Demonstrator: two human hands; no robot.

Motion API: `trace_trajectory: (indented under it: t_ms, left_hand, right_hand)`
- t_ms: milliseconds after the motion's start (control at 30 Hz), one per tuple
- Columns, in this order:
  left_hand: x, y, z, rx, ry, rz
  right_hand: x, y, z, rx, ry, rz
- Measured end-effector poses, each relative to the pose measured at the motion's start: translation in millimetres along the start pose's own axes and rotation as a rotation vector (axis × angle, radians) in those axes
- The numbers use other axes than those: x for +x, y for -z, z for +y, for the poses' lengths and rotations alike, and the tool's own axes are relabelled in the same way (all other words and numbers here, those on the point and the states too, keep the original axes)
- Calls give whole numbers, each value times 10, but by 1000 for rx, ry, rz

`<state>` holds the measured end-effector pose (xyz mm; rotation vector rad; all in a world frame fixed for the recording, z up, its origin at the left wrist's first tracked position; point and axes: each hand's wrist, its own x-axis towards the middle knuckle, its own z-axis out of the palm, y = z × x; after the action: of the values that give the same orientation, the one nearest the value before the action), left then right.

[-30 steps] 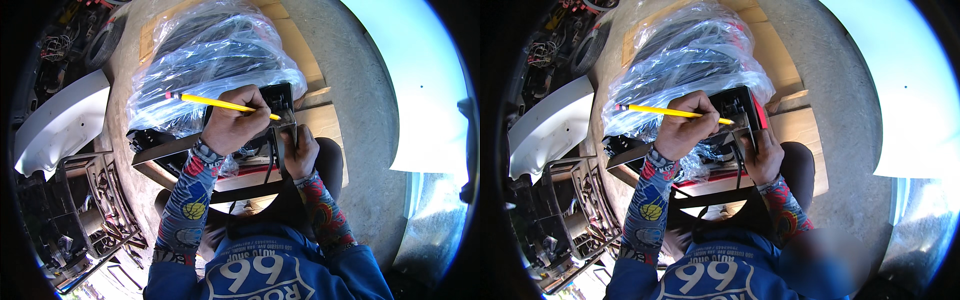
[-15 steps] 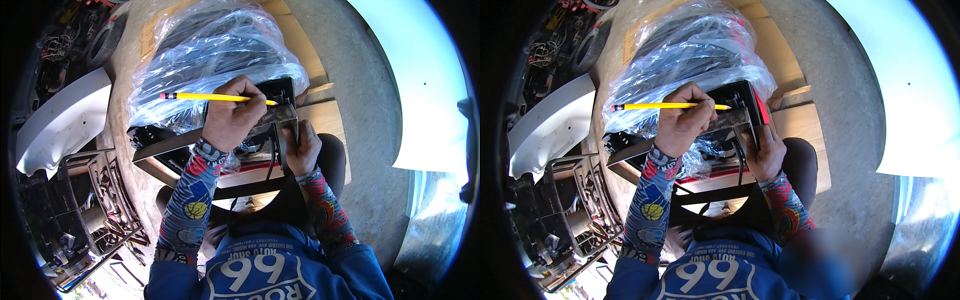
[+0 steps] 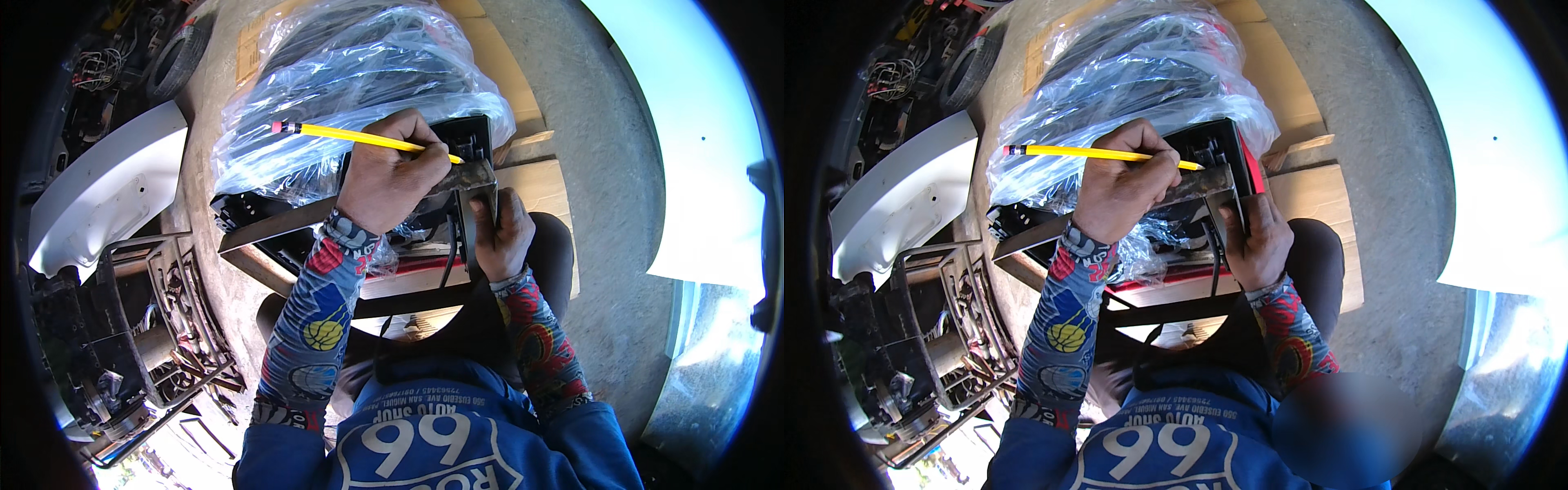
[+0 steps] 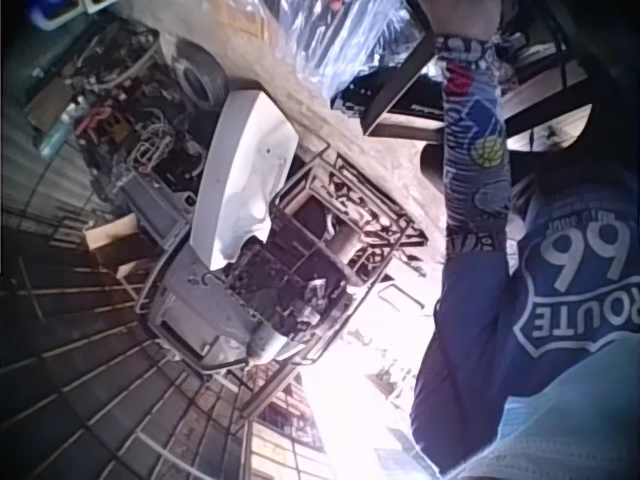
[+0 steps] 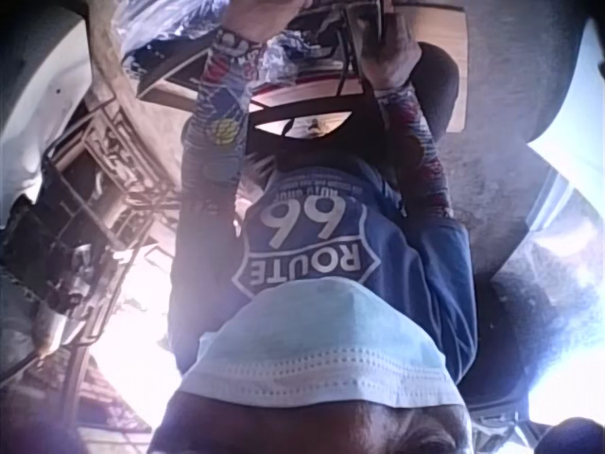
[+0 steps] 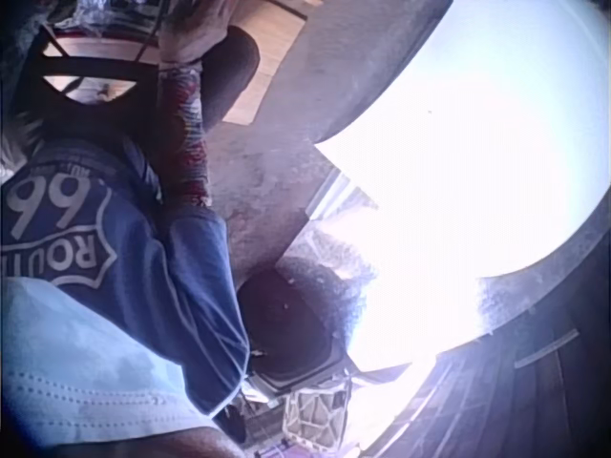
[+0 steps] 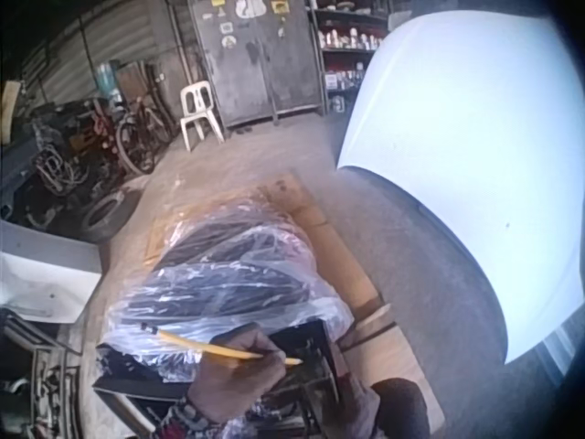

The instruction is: The person marks a car door frame with a yellow pencil while seated on the floor. They repeatedly reposition the door frame and mark along its edges and corners.

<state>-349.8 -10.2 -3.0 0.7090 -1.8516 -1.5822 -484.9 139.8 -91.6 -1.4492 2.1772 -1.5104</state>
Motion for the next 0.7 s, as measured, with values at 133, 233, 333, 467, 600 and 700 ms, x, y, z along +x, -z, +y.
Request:
trace_trajectory:
  t_ms: [133, 233, 333, 467, 600, 700]
  left_hand:
    - [13, -8, -2, 108, -58, -15]
    - [14, 11, 5, 101, -83, -47]
    - [14, 45, 11, 51, -150, -108]
    - [25, 36, 12, 52, -126, -103]
    - [10, 15, 25, 113, -109, -63]
    - [4, 39, 41, 97, -194, -118]
  right_hand:
    - [-6, 1, -6, 13, -6, 5]
    - [-4, -1, -7, 28, -5, 11]
    - [-2, 1, -5, 13, -12, 4]
    - [-5, 3, -8, 10, -10, 8]
    - [-6, -6, -5, 41, -18, 11]
    - [-2, -6, 2, 27, -16, 10]
